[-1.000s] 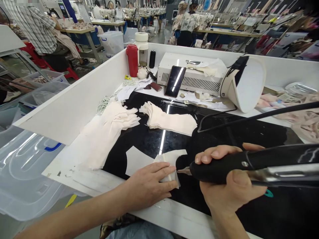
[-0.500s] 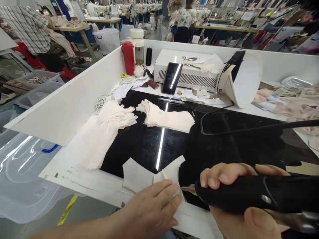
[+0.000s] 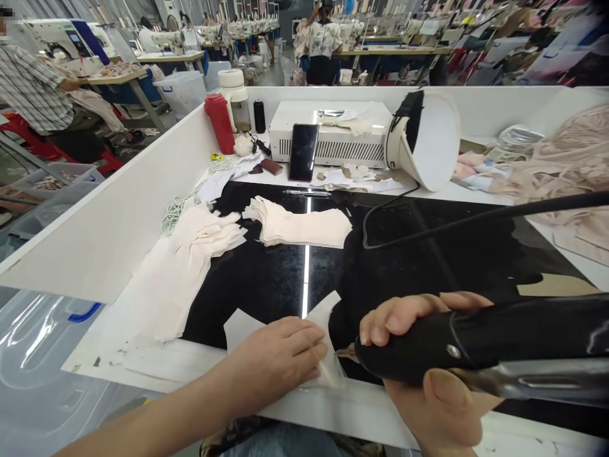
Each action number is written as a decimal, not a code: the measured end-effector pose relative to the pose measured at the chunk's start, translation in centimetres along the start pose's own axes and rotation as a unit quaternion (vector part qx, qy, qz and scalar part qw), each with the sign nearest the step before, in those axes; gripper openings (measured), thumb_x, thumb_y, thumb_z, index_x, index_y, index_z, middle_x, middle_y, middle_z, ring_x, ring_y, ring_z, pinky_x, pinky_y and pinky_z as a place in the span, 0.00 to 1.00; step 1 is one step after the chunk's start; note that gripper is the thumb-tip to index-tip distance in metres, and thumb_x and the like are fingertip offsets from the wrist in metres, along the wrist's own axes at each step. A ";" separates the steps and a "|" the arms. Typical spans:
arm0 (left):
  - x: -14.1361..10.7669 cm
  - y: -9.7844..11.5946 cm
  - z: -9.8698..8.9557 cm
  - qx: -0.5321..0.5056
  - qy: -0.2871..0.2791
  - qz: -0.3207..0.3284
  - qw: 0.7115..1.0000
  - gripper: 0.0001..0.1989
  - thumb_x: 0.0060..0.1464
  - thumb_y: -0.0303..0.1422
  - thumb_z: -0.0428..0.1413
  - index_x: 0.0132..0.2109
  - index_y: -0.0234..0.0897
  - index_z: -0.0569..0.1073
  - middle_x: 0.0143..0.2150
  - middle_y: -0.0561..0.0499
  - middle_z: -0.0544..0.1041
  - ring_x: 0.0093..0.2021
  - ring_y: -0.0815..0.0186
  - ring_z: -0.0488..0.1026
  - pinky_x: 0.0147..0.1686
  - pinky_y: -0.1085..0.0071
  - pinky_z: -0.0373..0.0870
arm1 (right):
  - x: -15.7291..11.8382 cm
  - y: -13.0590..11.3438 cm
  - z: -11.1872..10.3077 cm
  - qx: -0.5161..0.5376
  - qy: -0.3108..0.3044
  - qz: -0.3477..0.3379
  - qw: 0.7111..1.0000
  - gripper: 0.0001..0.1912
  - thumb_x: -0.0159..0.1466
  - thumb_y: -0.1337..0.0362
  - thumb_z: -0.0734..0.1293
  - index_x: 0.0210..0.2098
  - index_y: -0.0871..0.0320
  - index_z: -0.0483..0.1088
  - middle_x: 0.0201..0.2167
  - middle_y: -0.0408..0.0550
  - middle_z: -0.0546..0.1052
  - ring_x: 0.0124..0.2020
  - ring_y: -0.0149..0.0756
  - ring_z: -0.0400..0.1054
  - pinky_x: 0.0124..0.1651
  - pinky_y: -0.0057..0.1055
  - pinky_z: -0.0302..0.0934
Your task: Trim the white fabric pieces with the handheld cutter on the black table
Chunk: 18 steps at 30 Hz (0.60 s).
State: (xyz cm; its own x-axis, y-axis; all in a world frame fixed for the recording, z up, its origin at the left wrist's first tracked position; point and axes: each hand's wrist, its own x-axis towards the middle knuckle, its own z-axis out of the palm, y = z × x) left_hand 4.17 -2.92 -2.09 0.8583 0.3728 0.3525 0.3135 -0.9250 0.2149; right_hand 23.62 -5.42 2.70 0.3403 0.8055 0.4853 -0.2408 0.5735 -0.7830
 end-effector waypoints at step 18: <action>-0.1 -0.2 -0.5 -0.007 -0.054 -0.001 0.999 0.14 0.73 0.35 0.52 0.59 0.35 0.73 0.60 0.41 0.75 0.59 0.54 0.73 0.57 0.57 0.76 | -0.3 -0.1 0.0 0.018 0.006 0.020 1.000 0.22 0.62 0.57 0.79 0.52 0.49 0.71 0.32 0.41 0.76 0.27 0.35 0.70 0.30 0.34 0.71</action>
State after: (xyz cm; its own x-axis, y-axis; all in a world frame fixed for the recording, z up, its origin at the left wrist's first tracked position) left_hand 3.82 -2.73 -1.71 0.8967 0.3643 0.2514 0.3110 -0.9227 0.2279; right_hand 23.49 -5.72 2.60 0.3403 0.8261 0.4491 -0.2864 0.5460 -0.7873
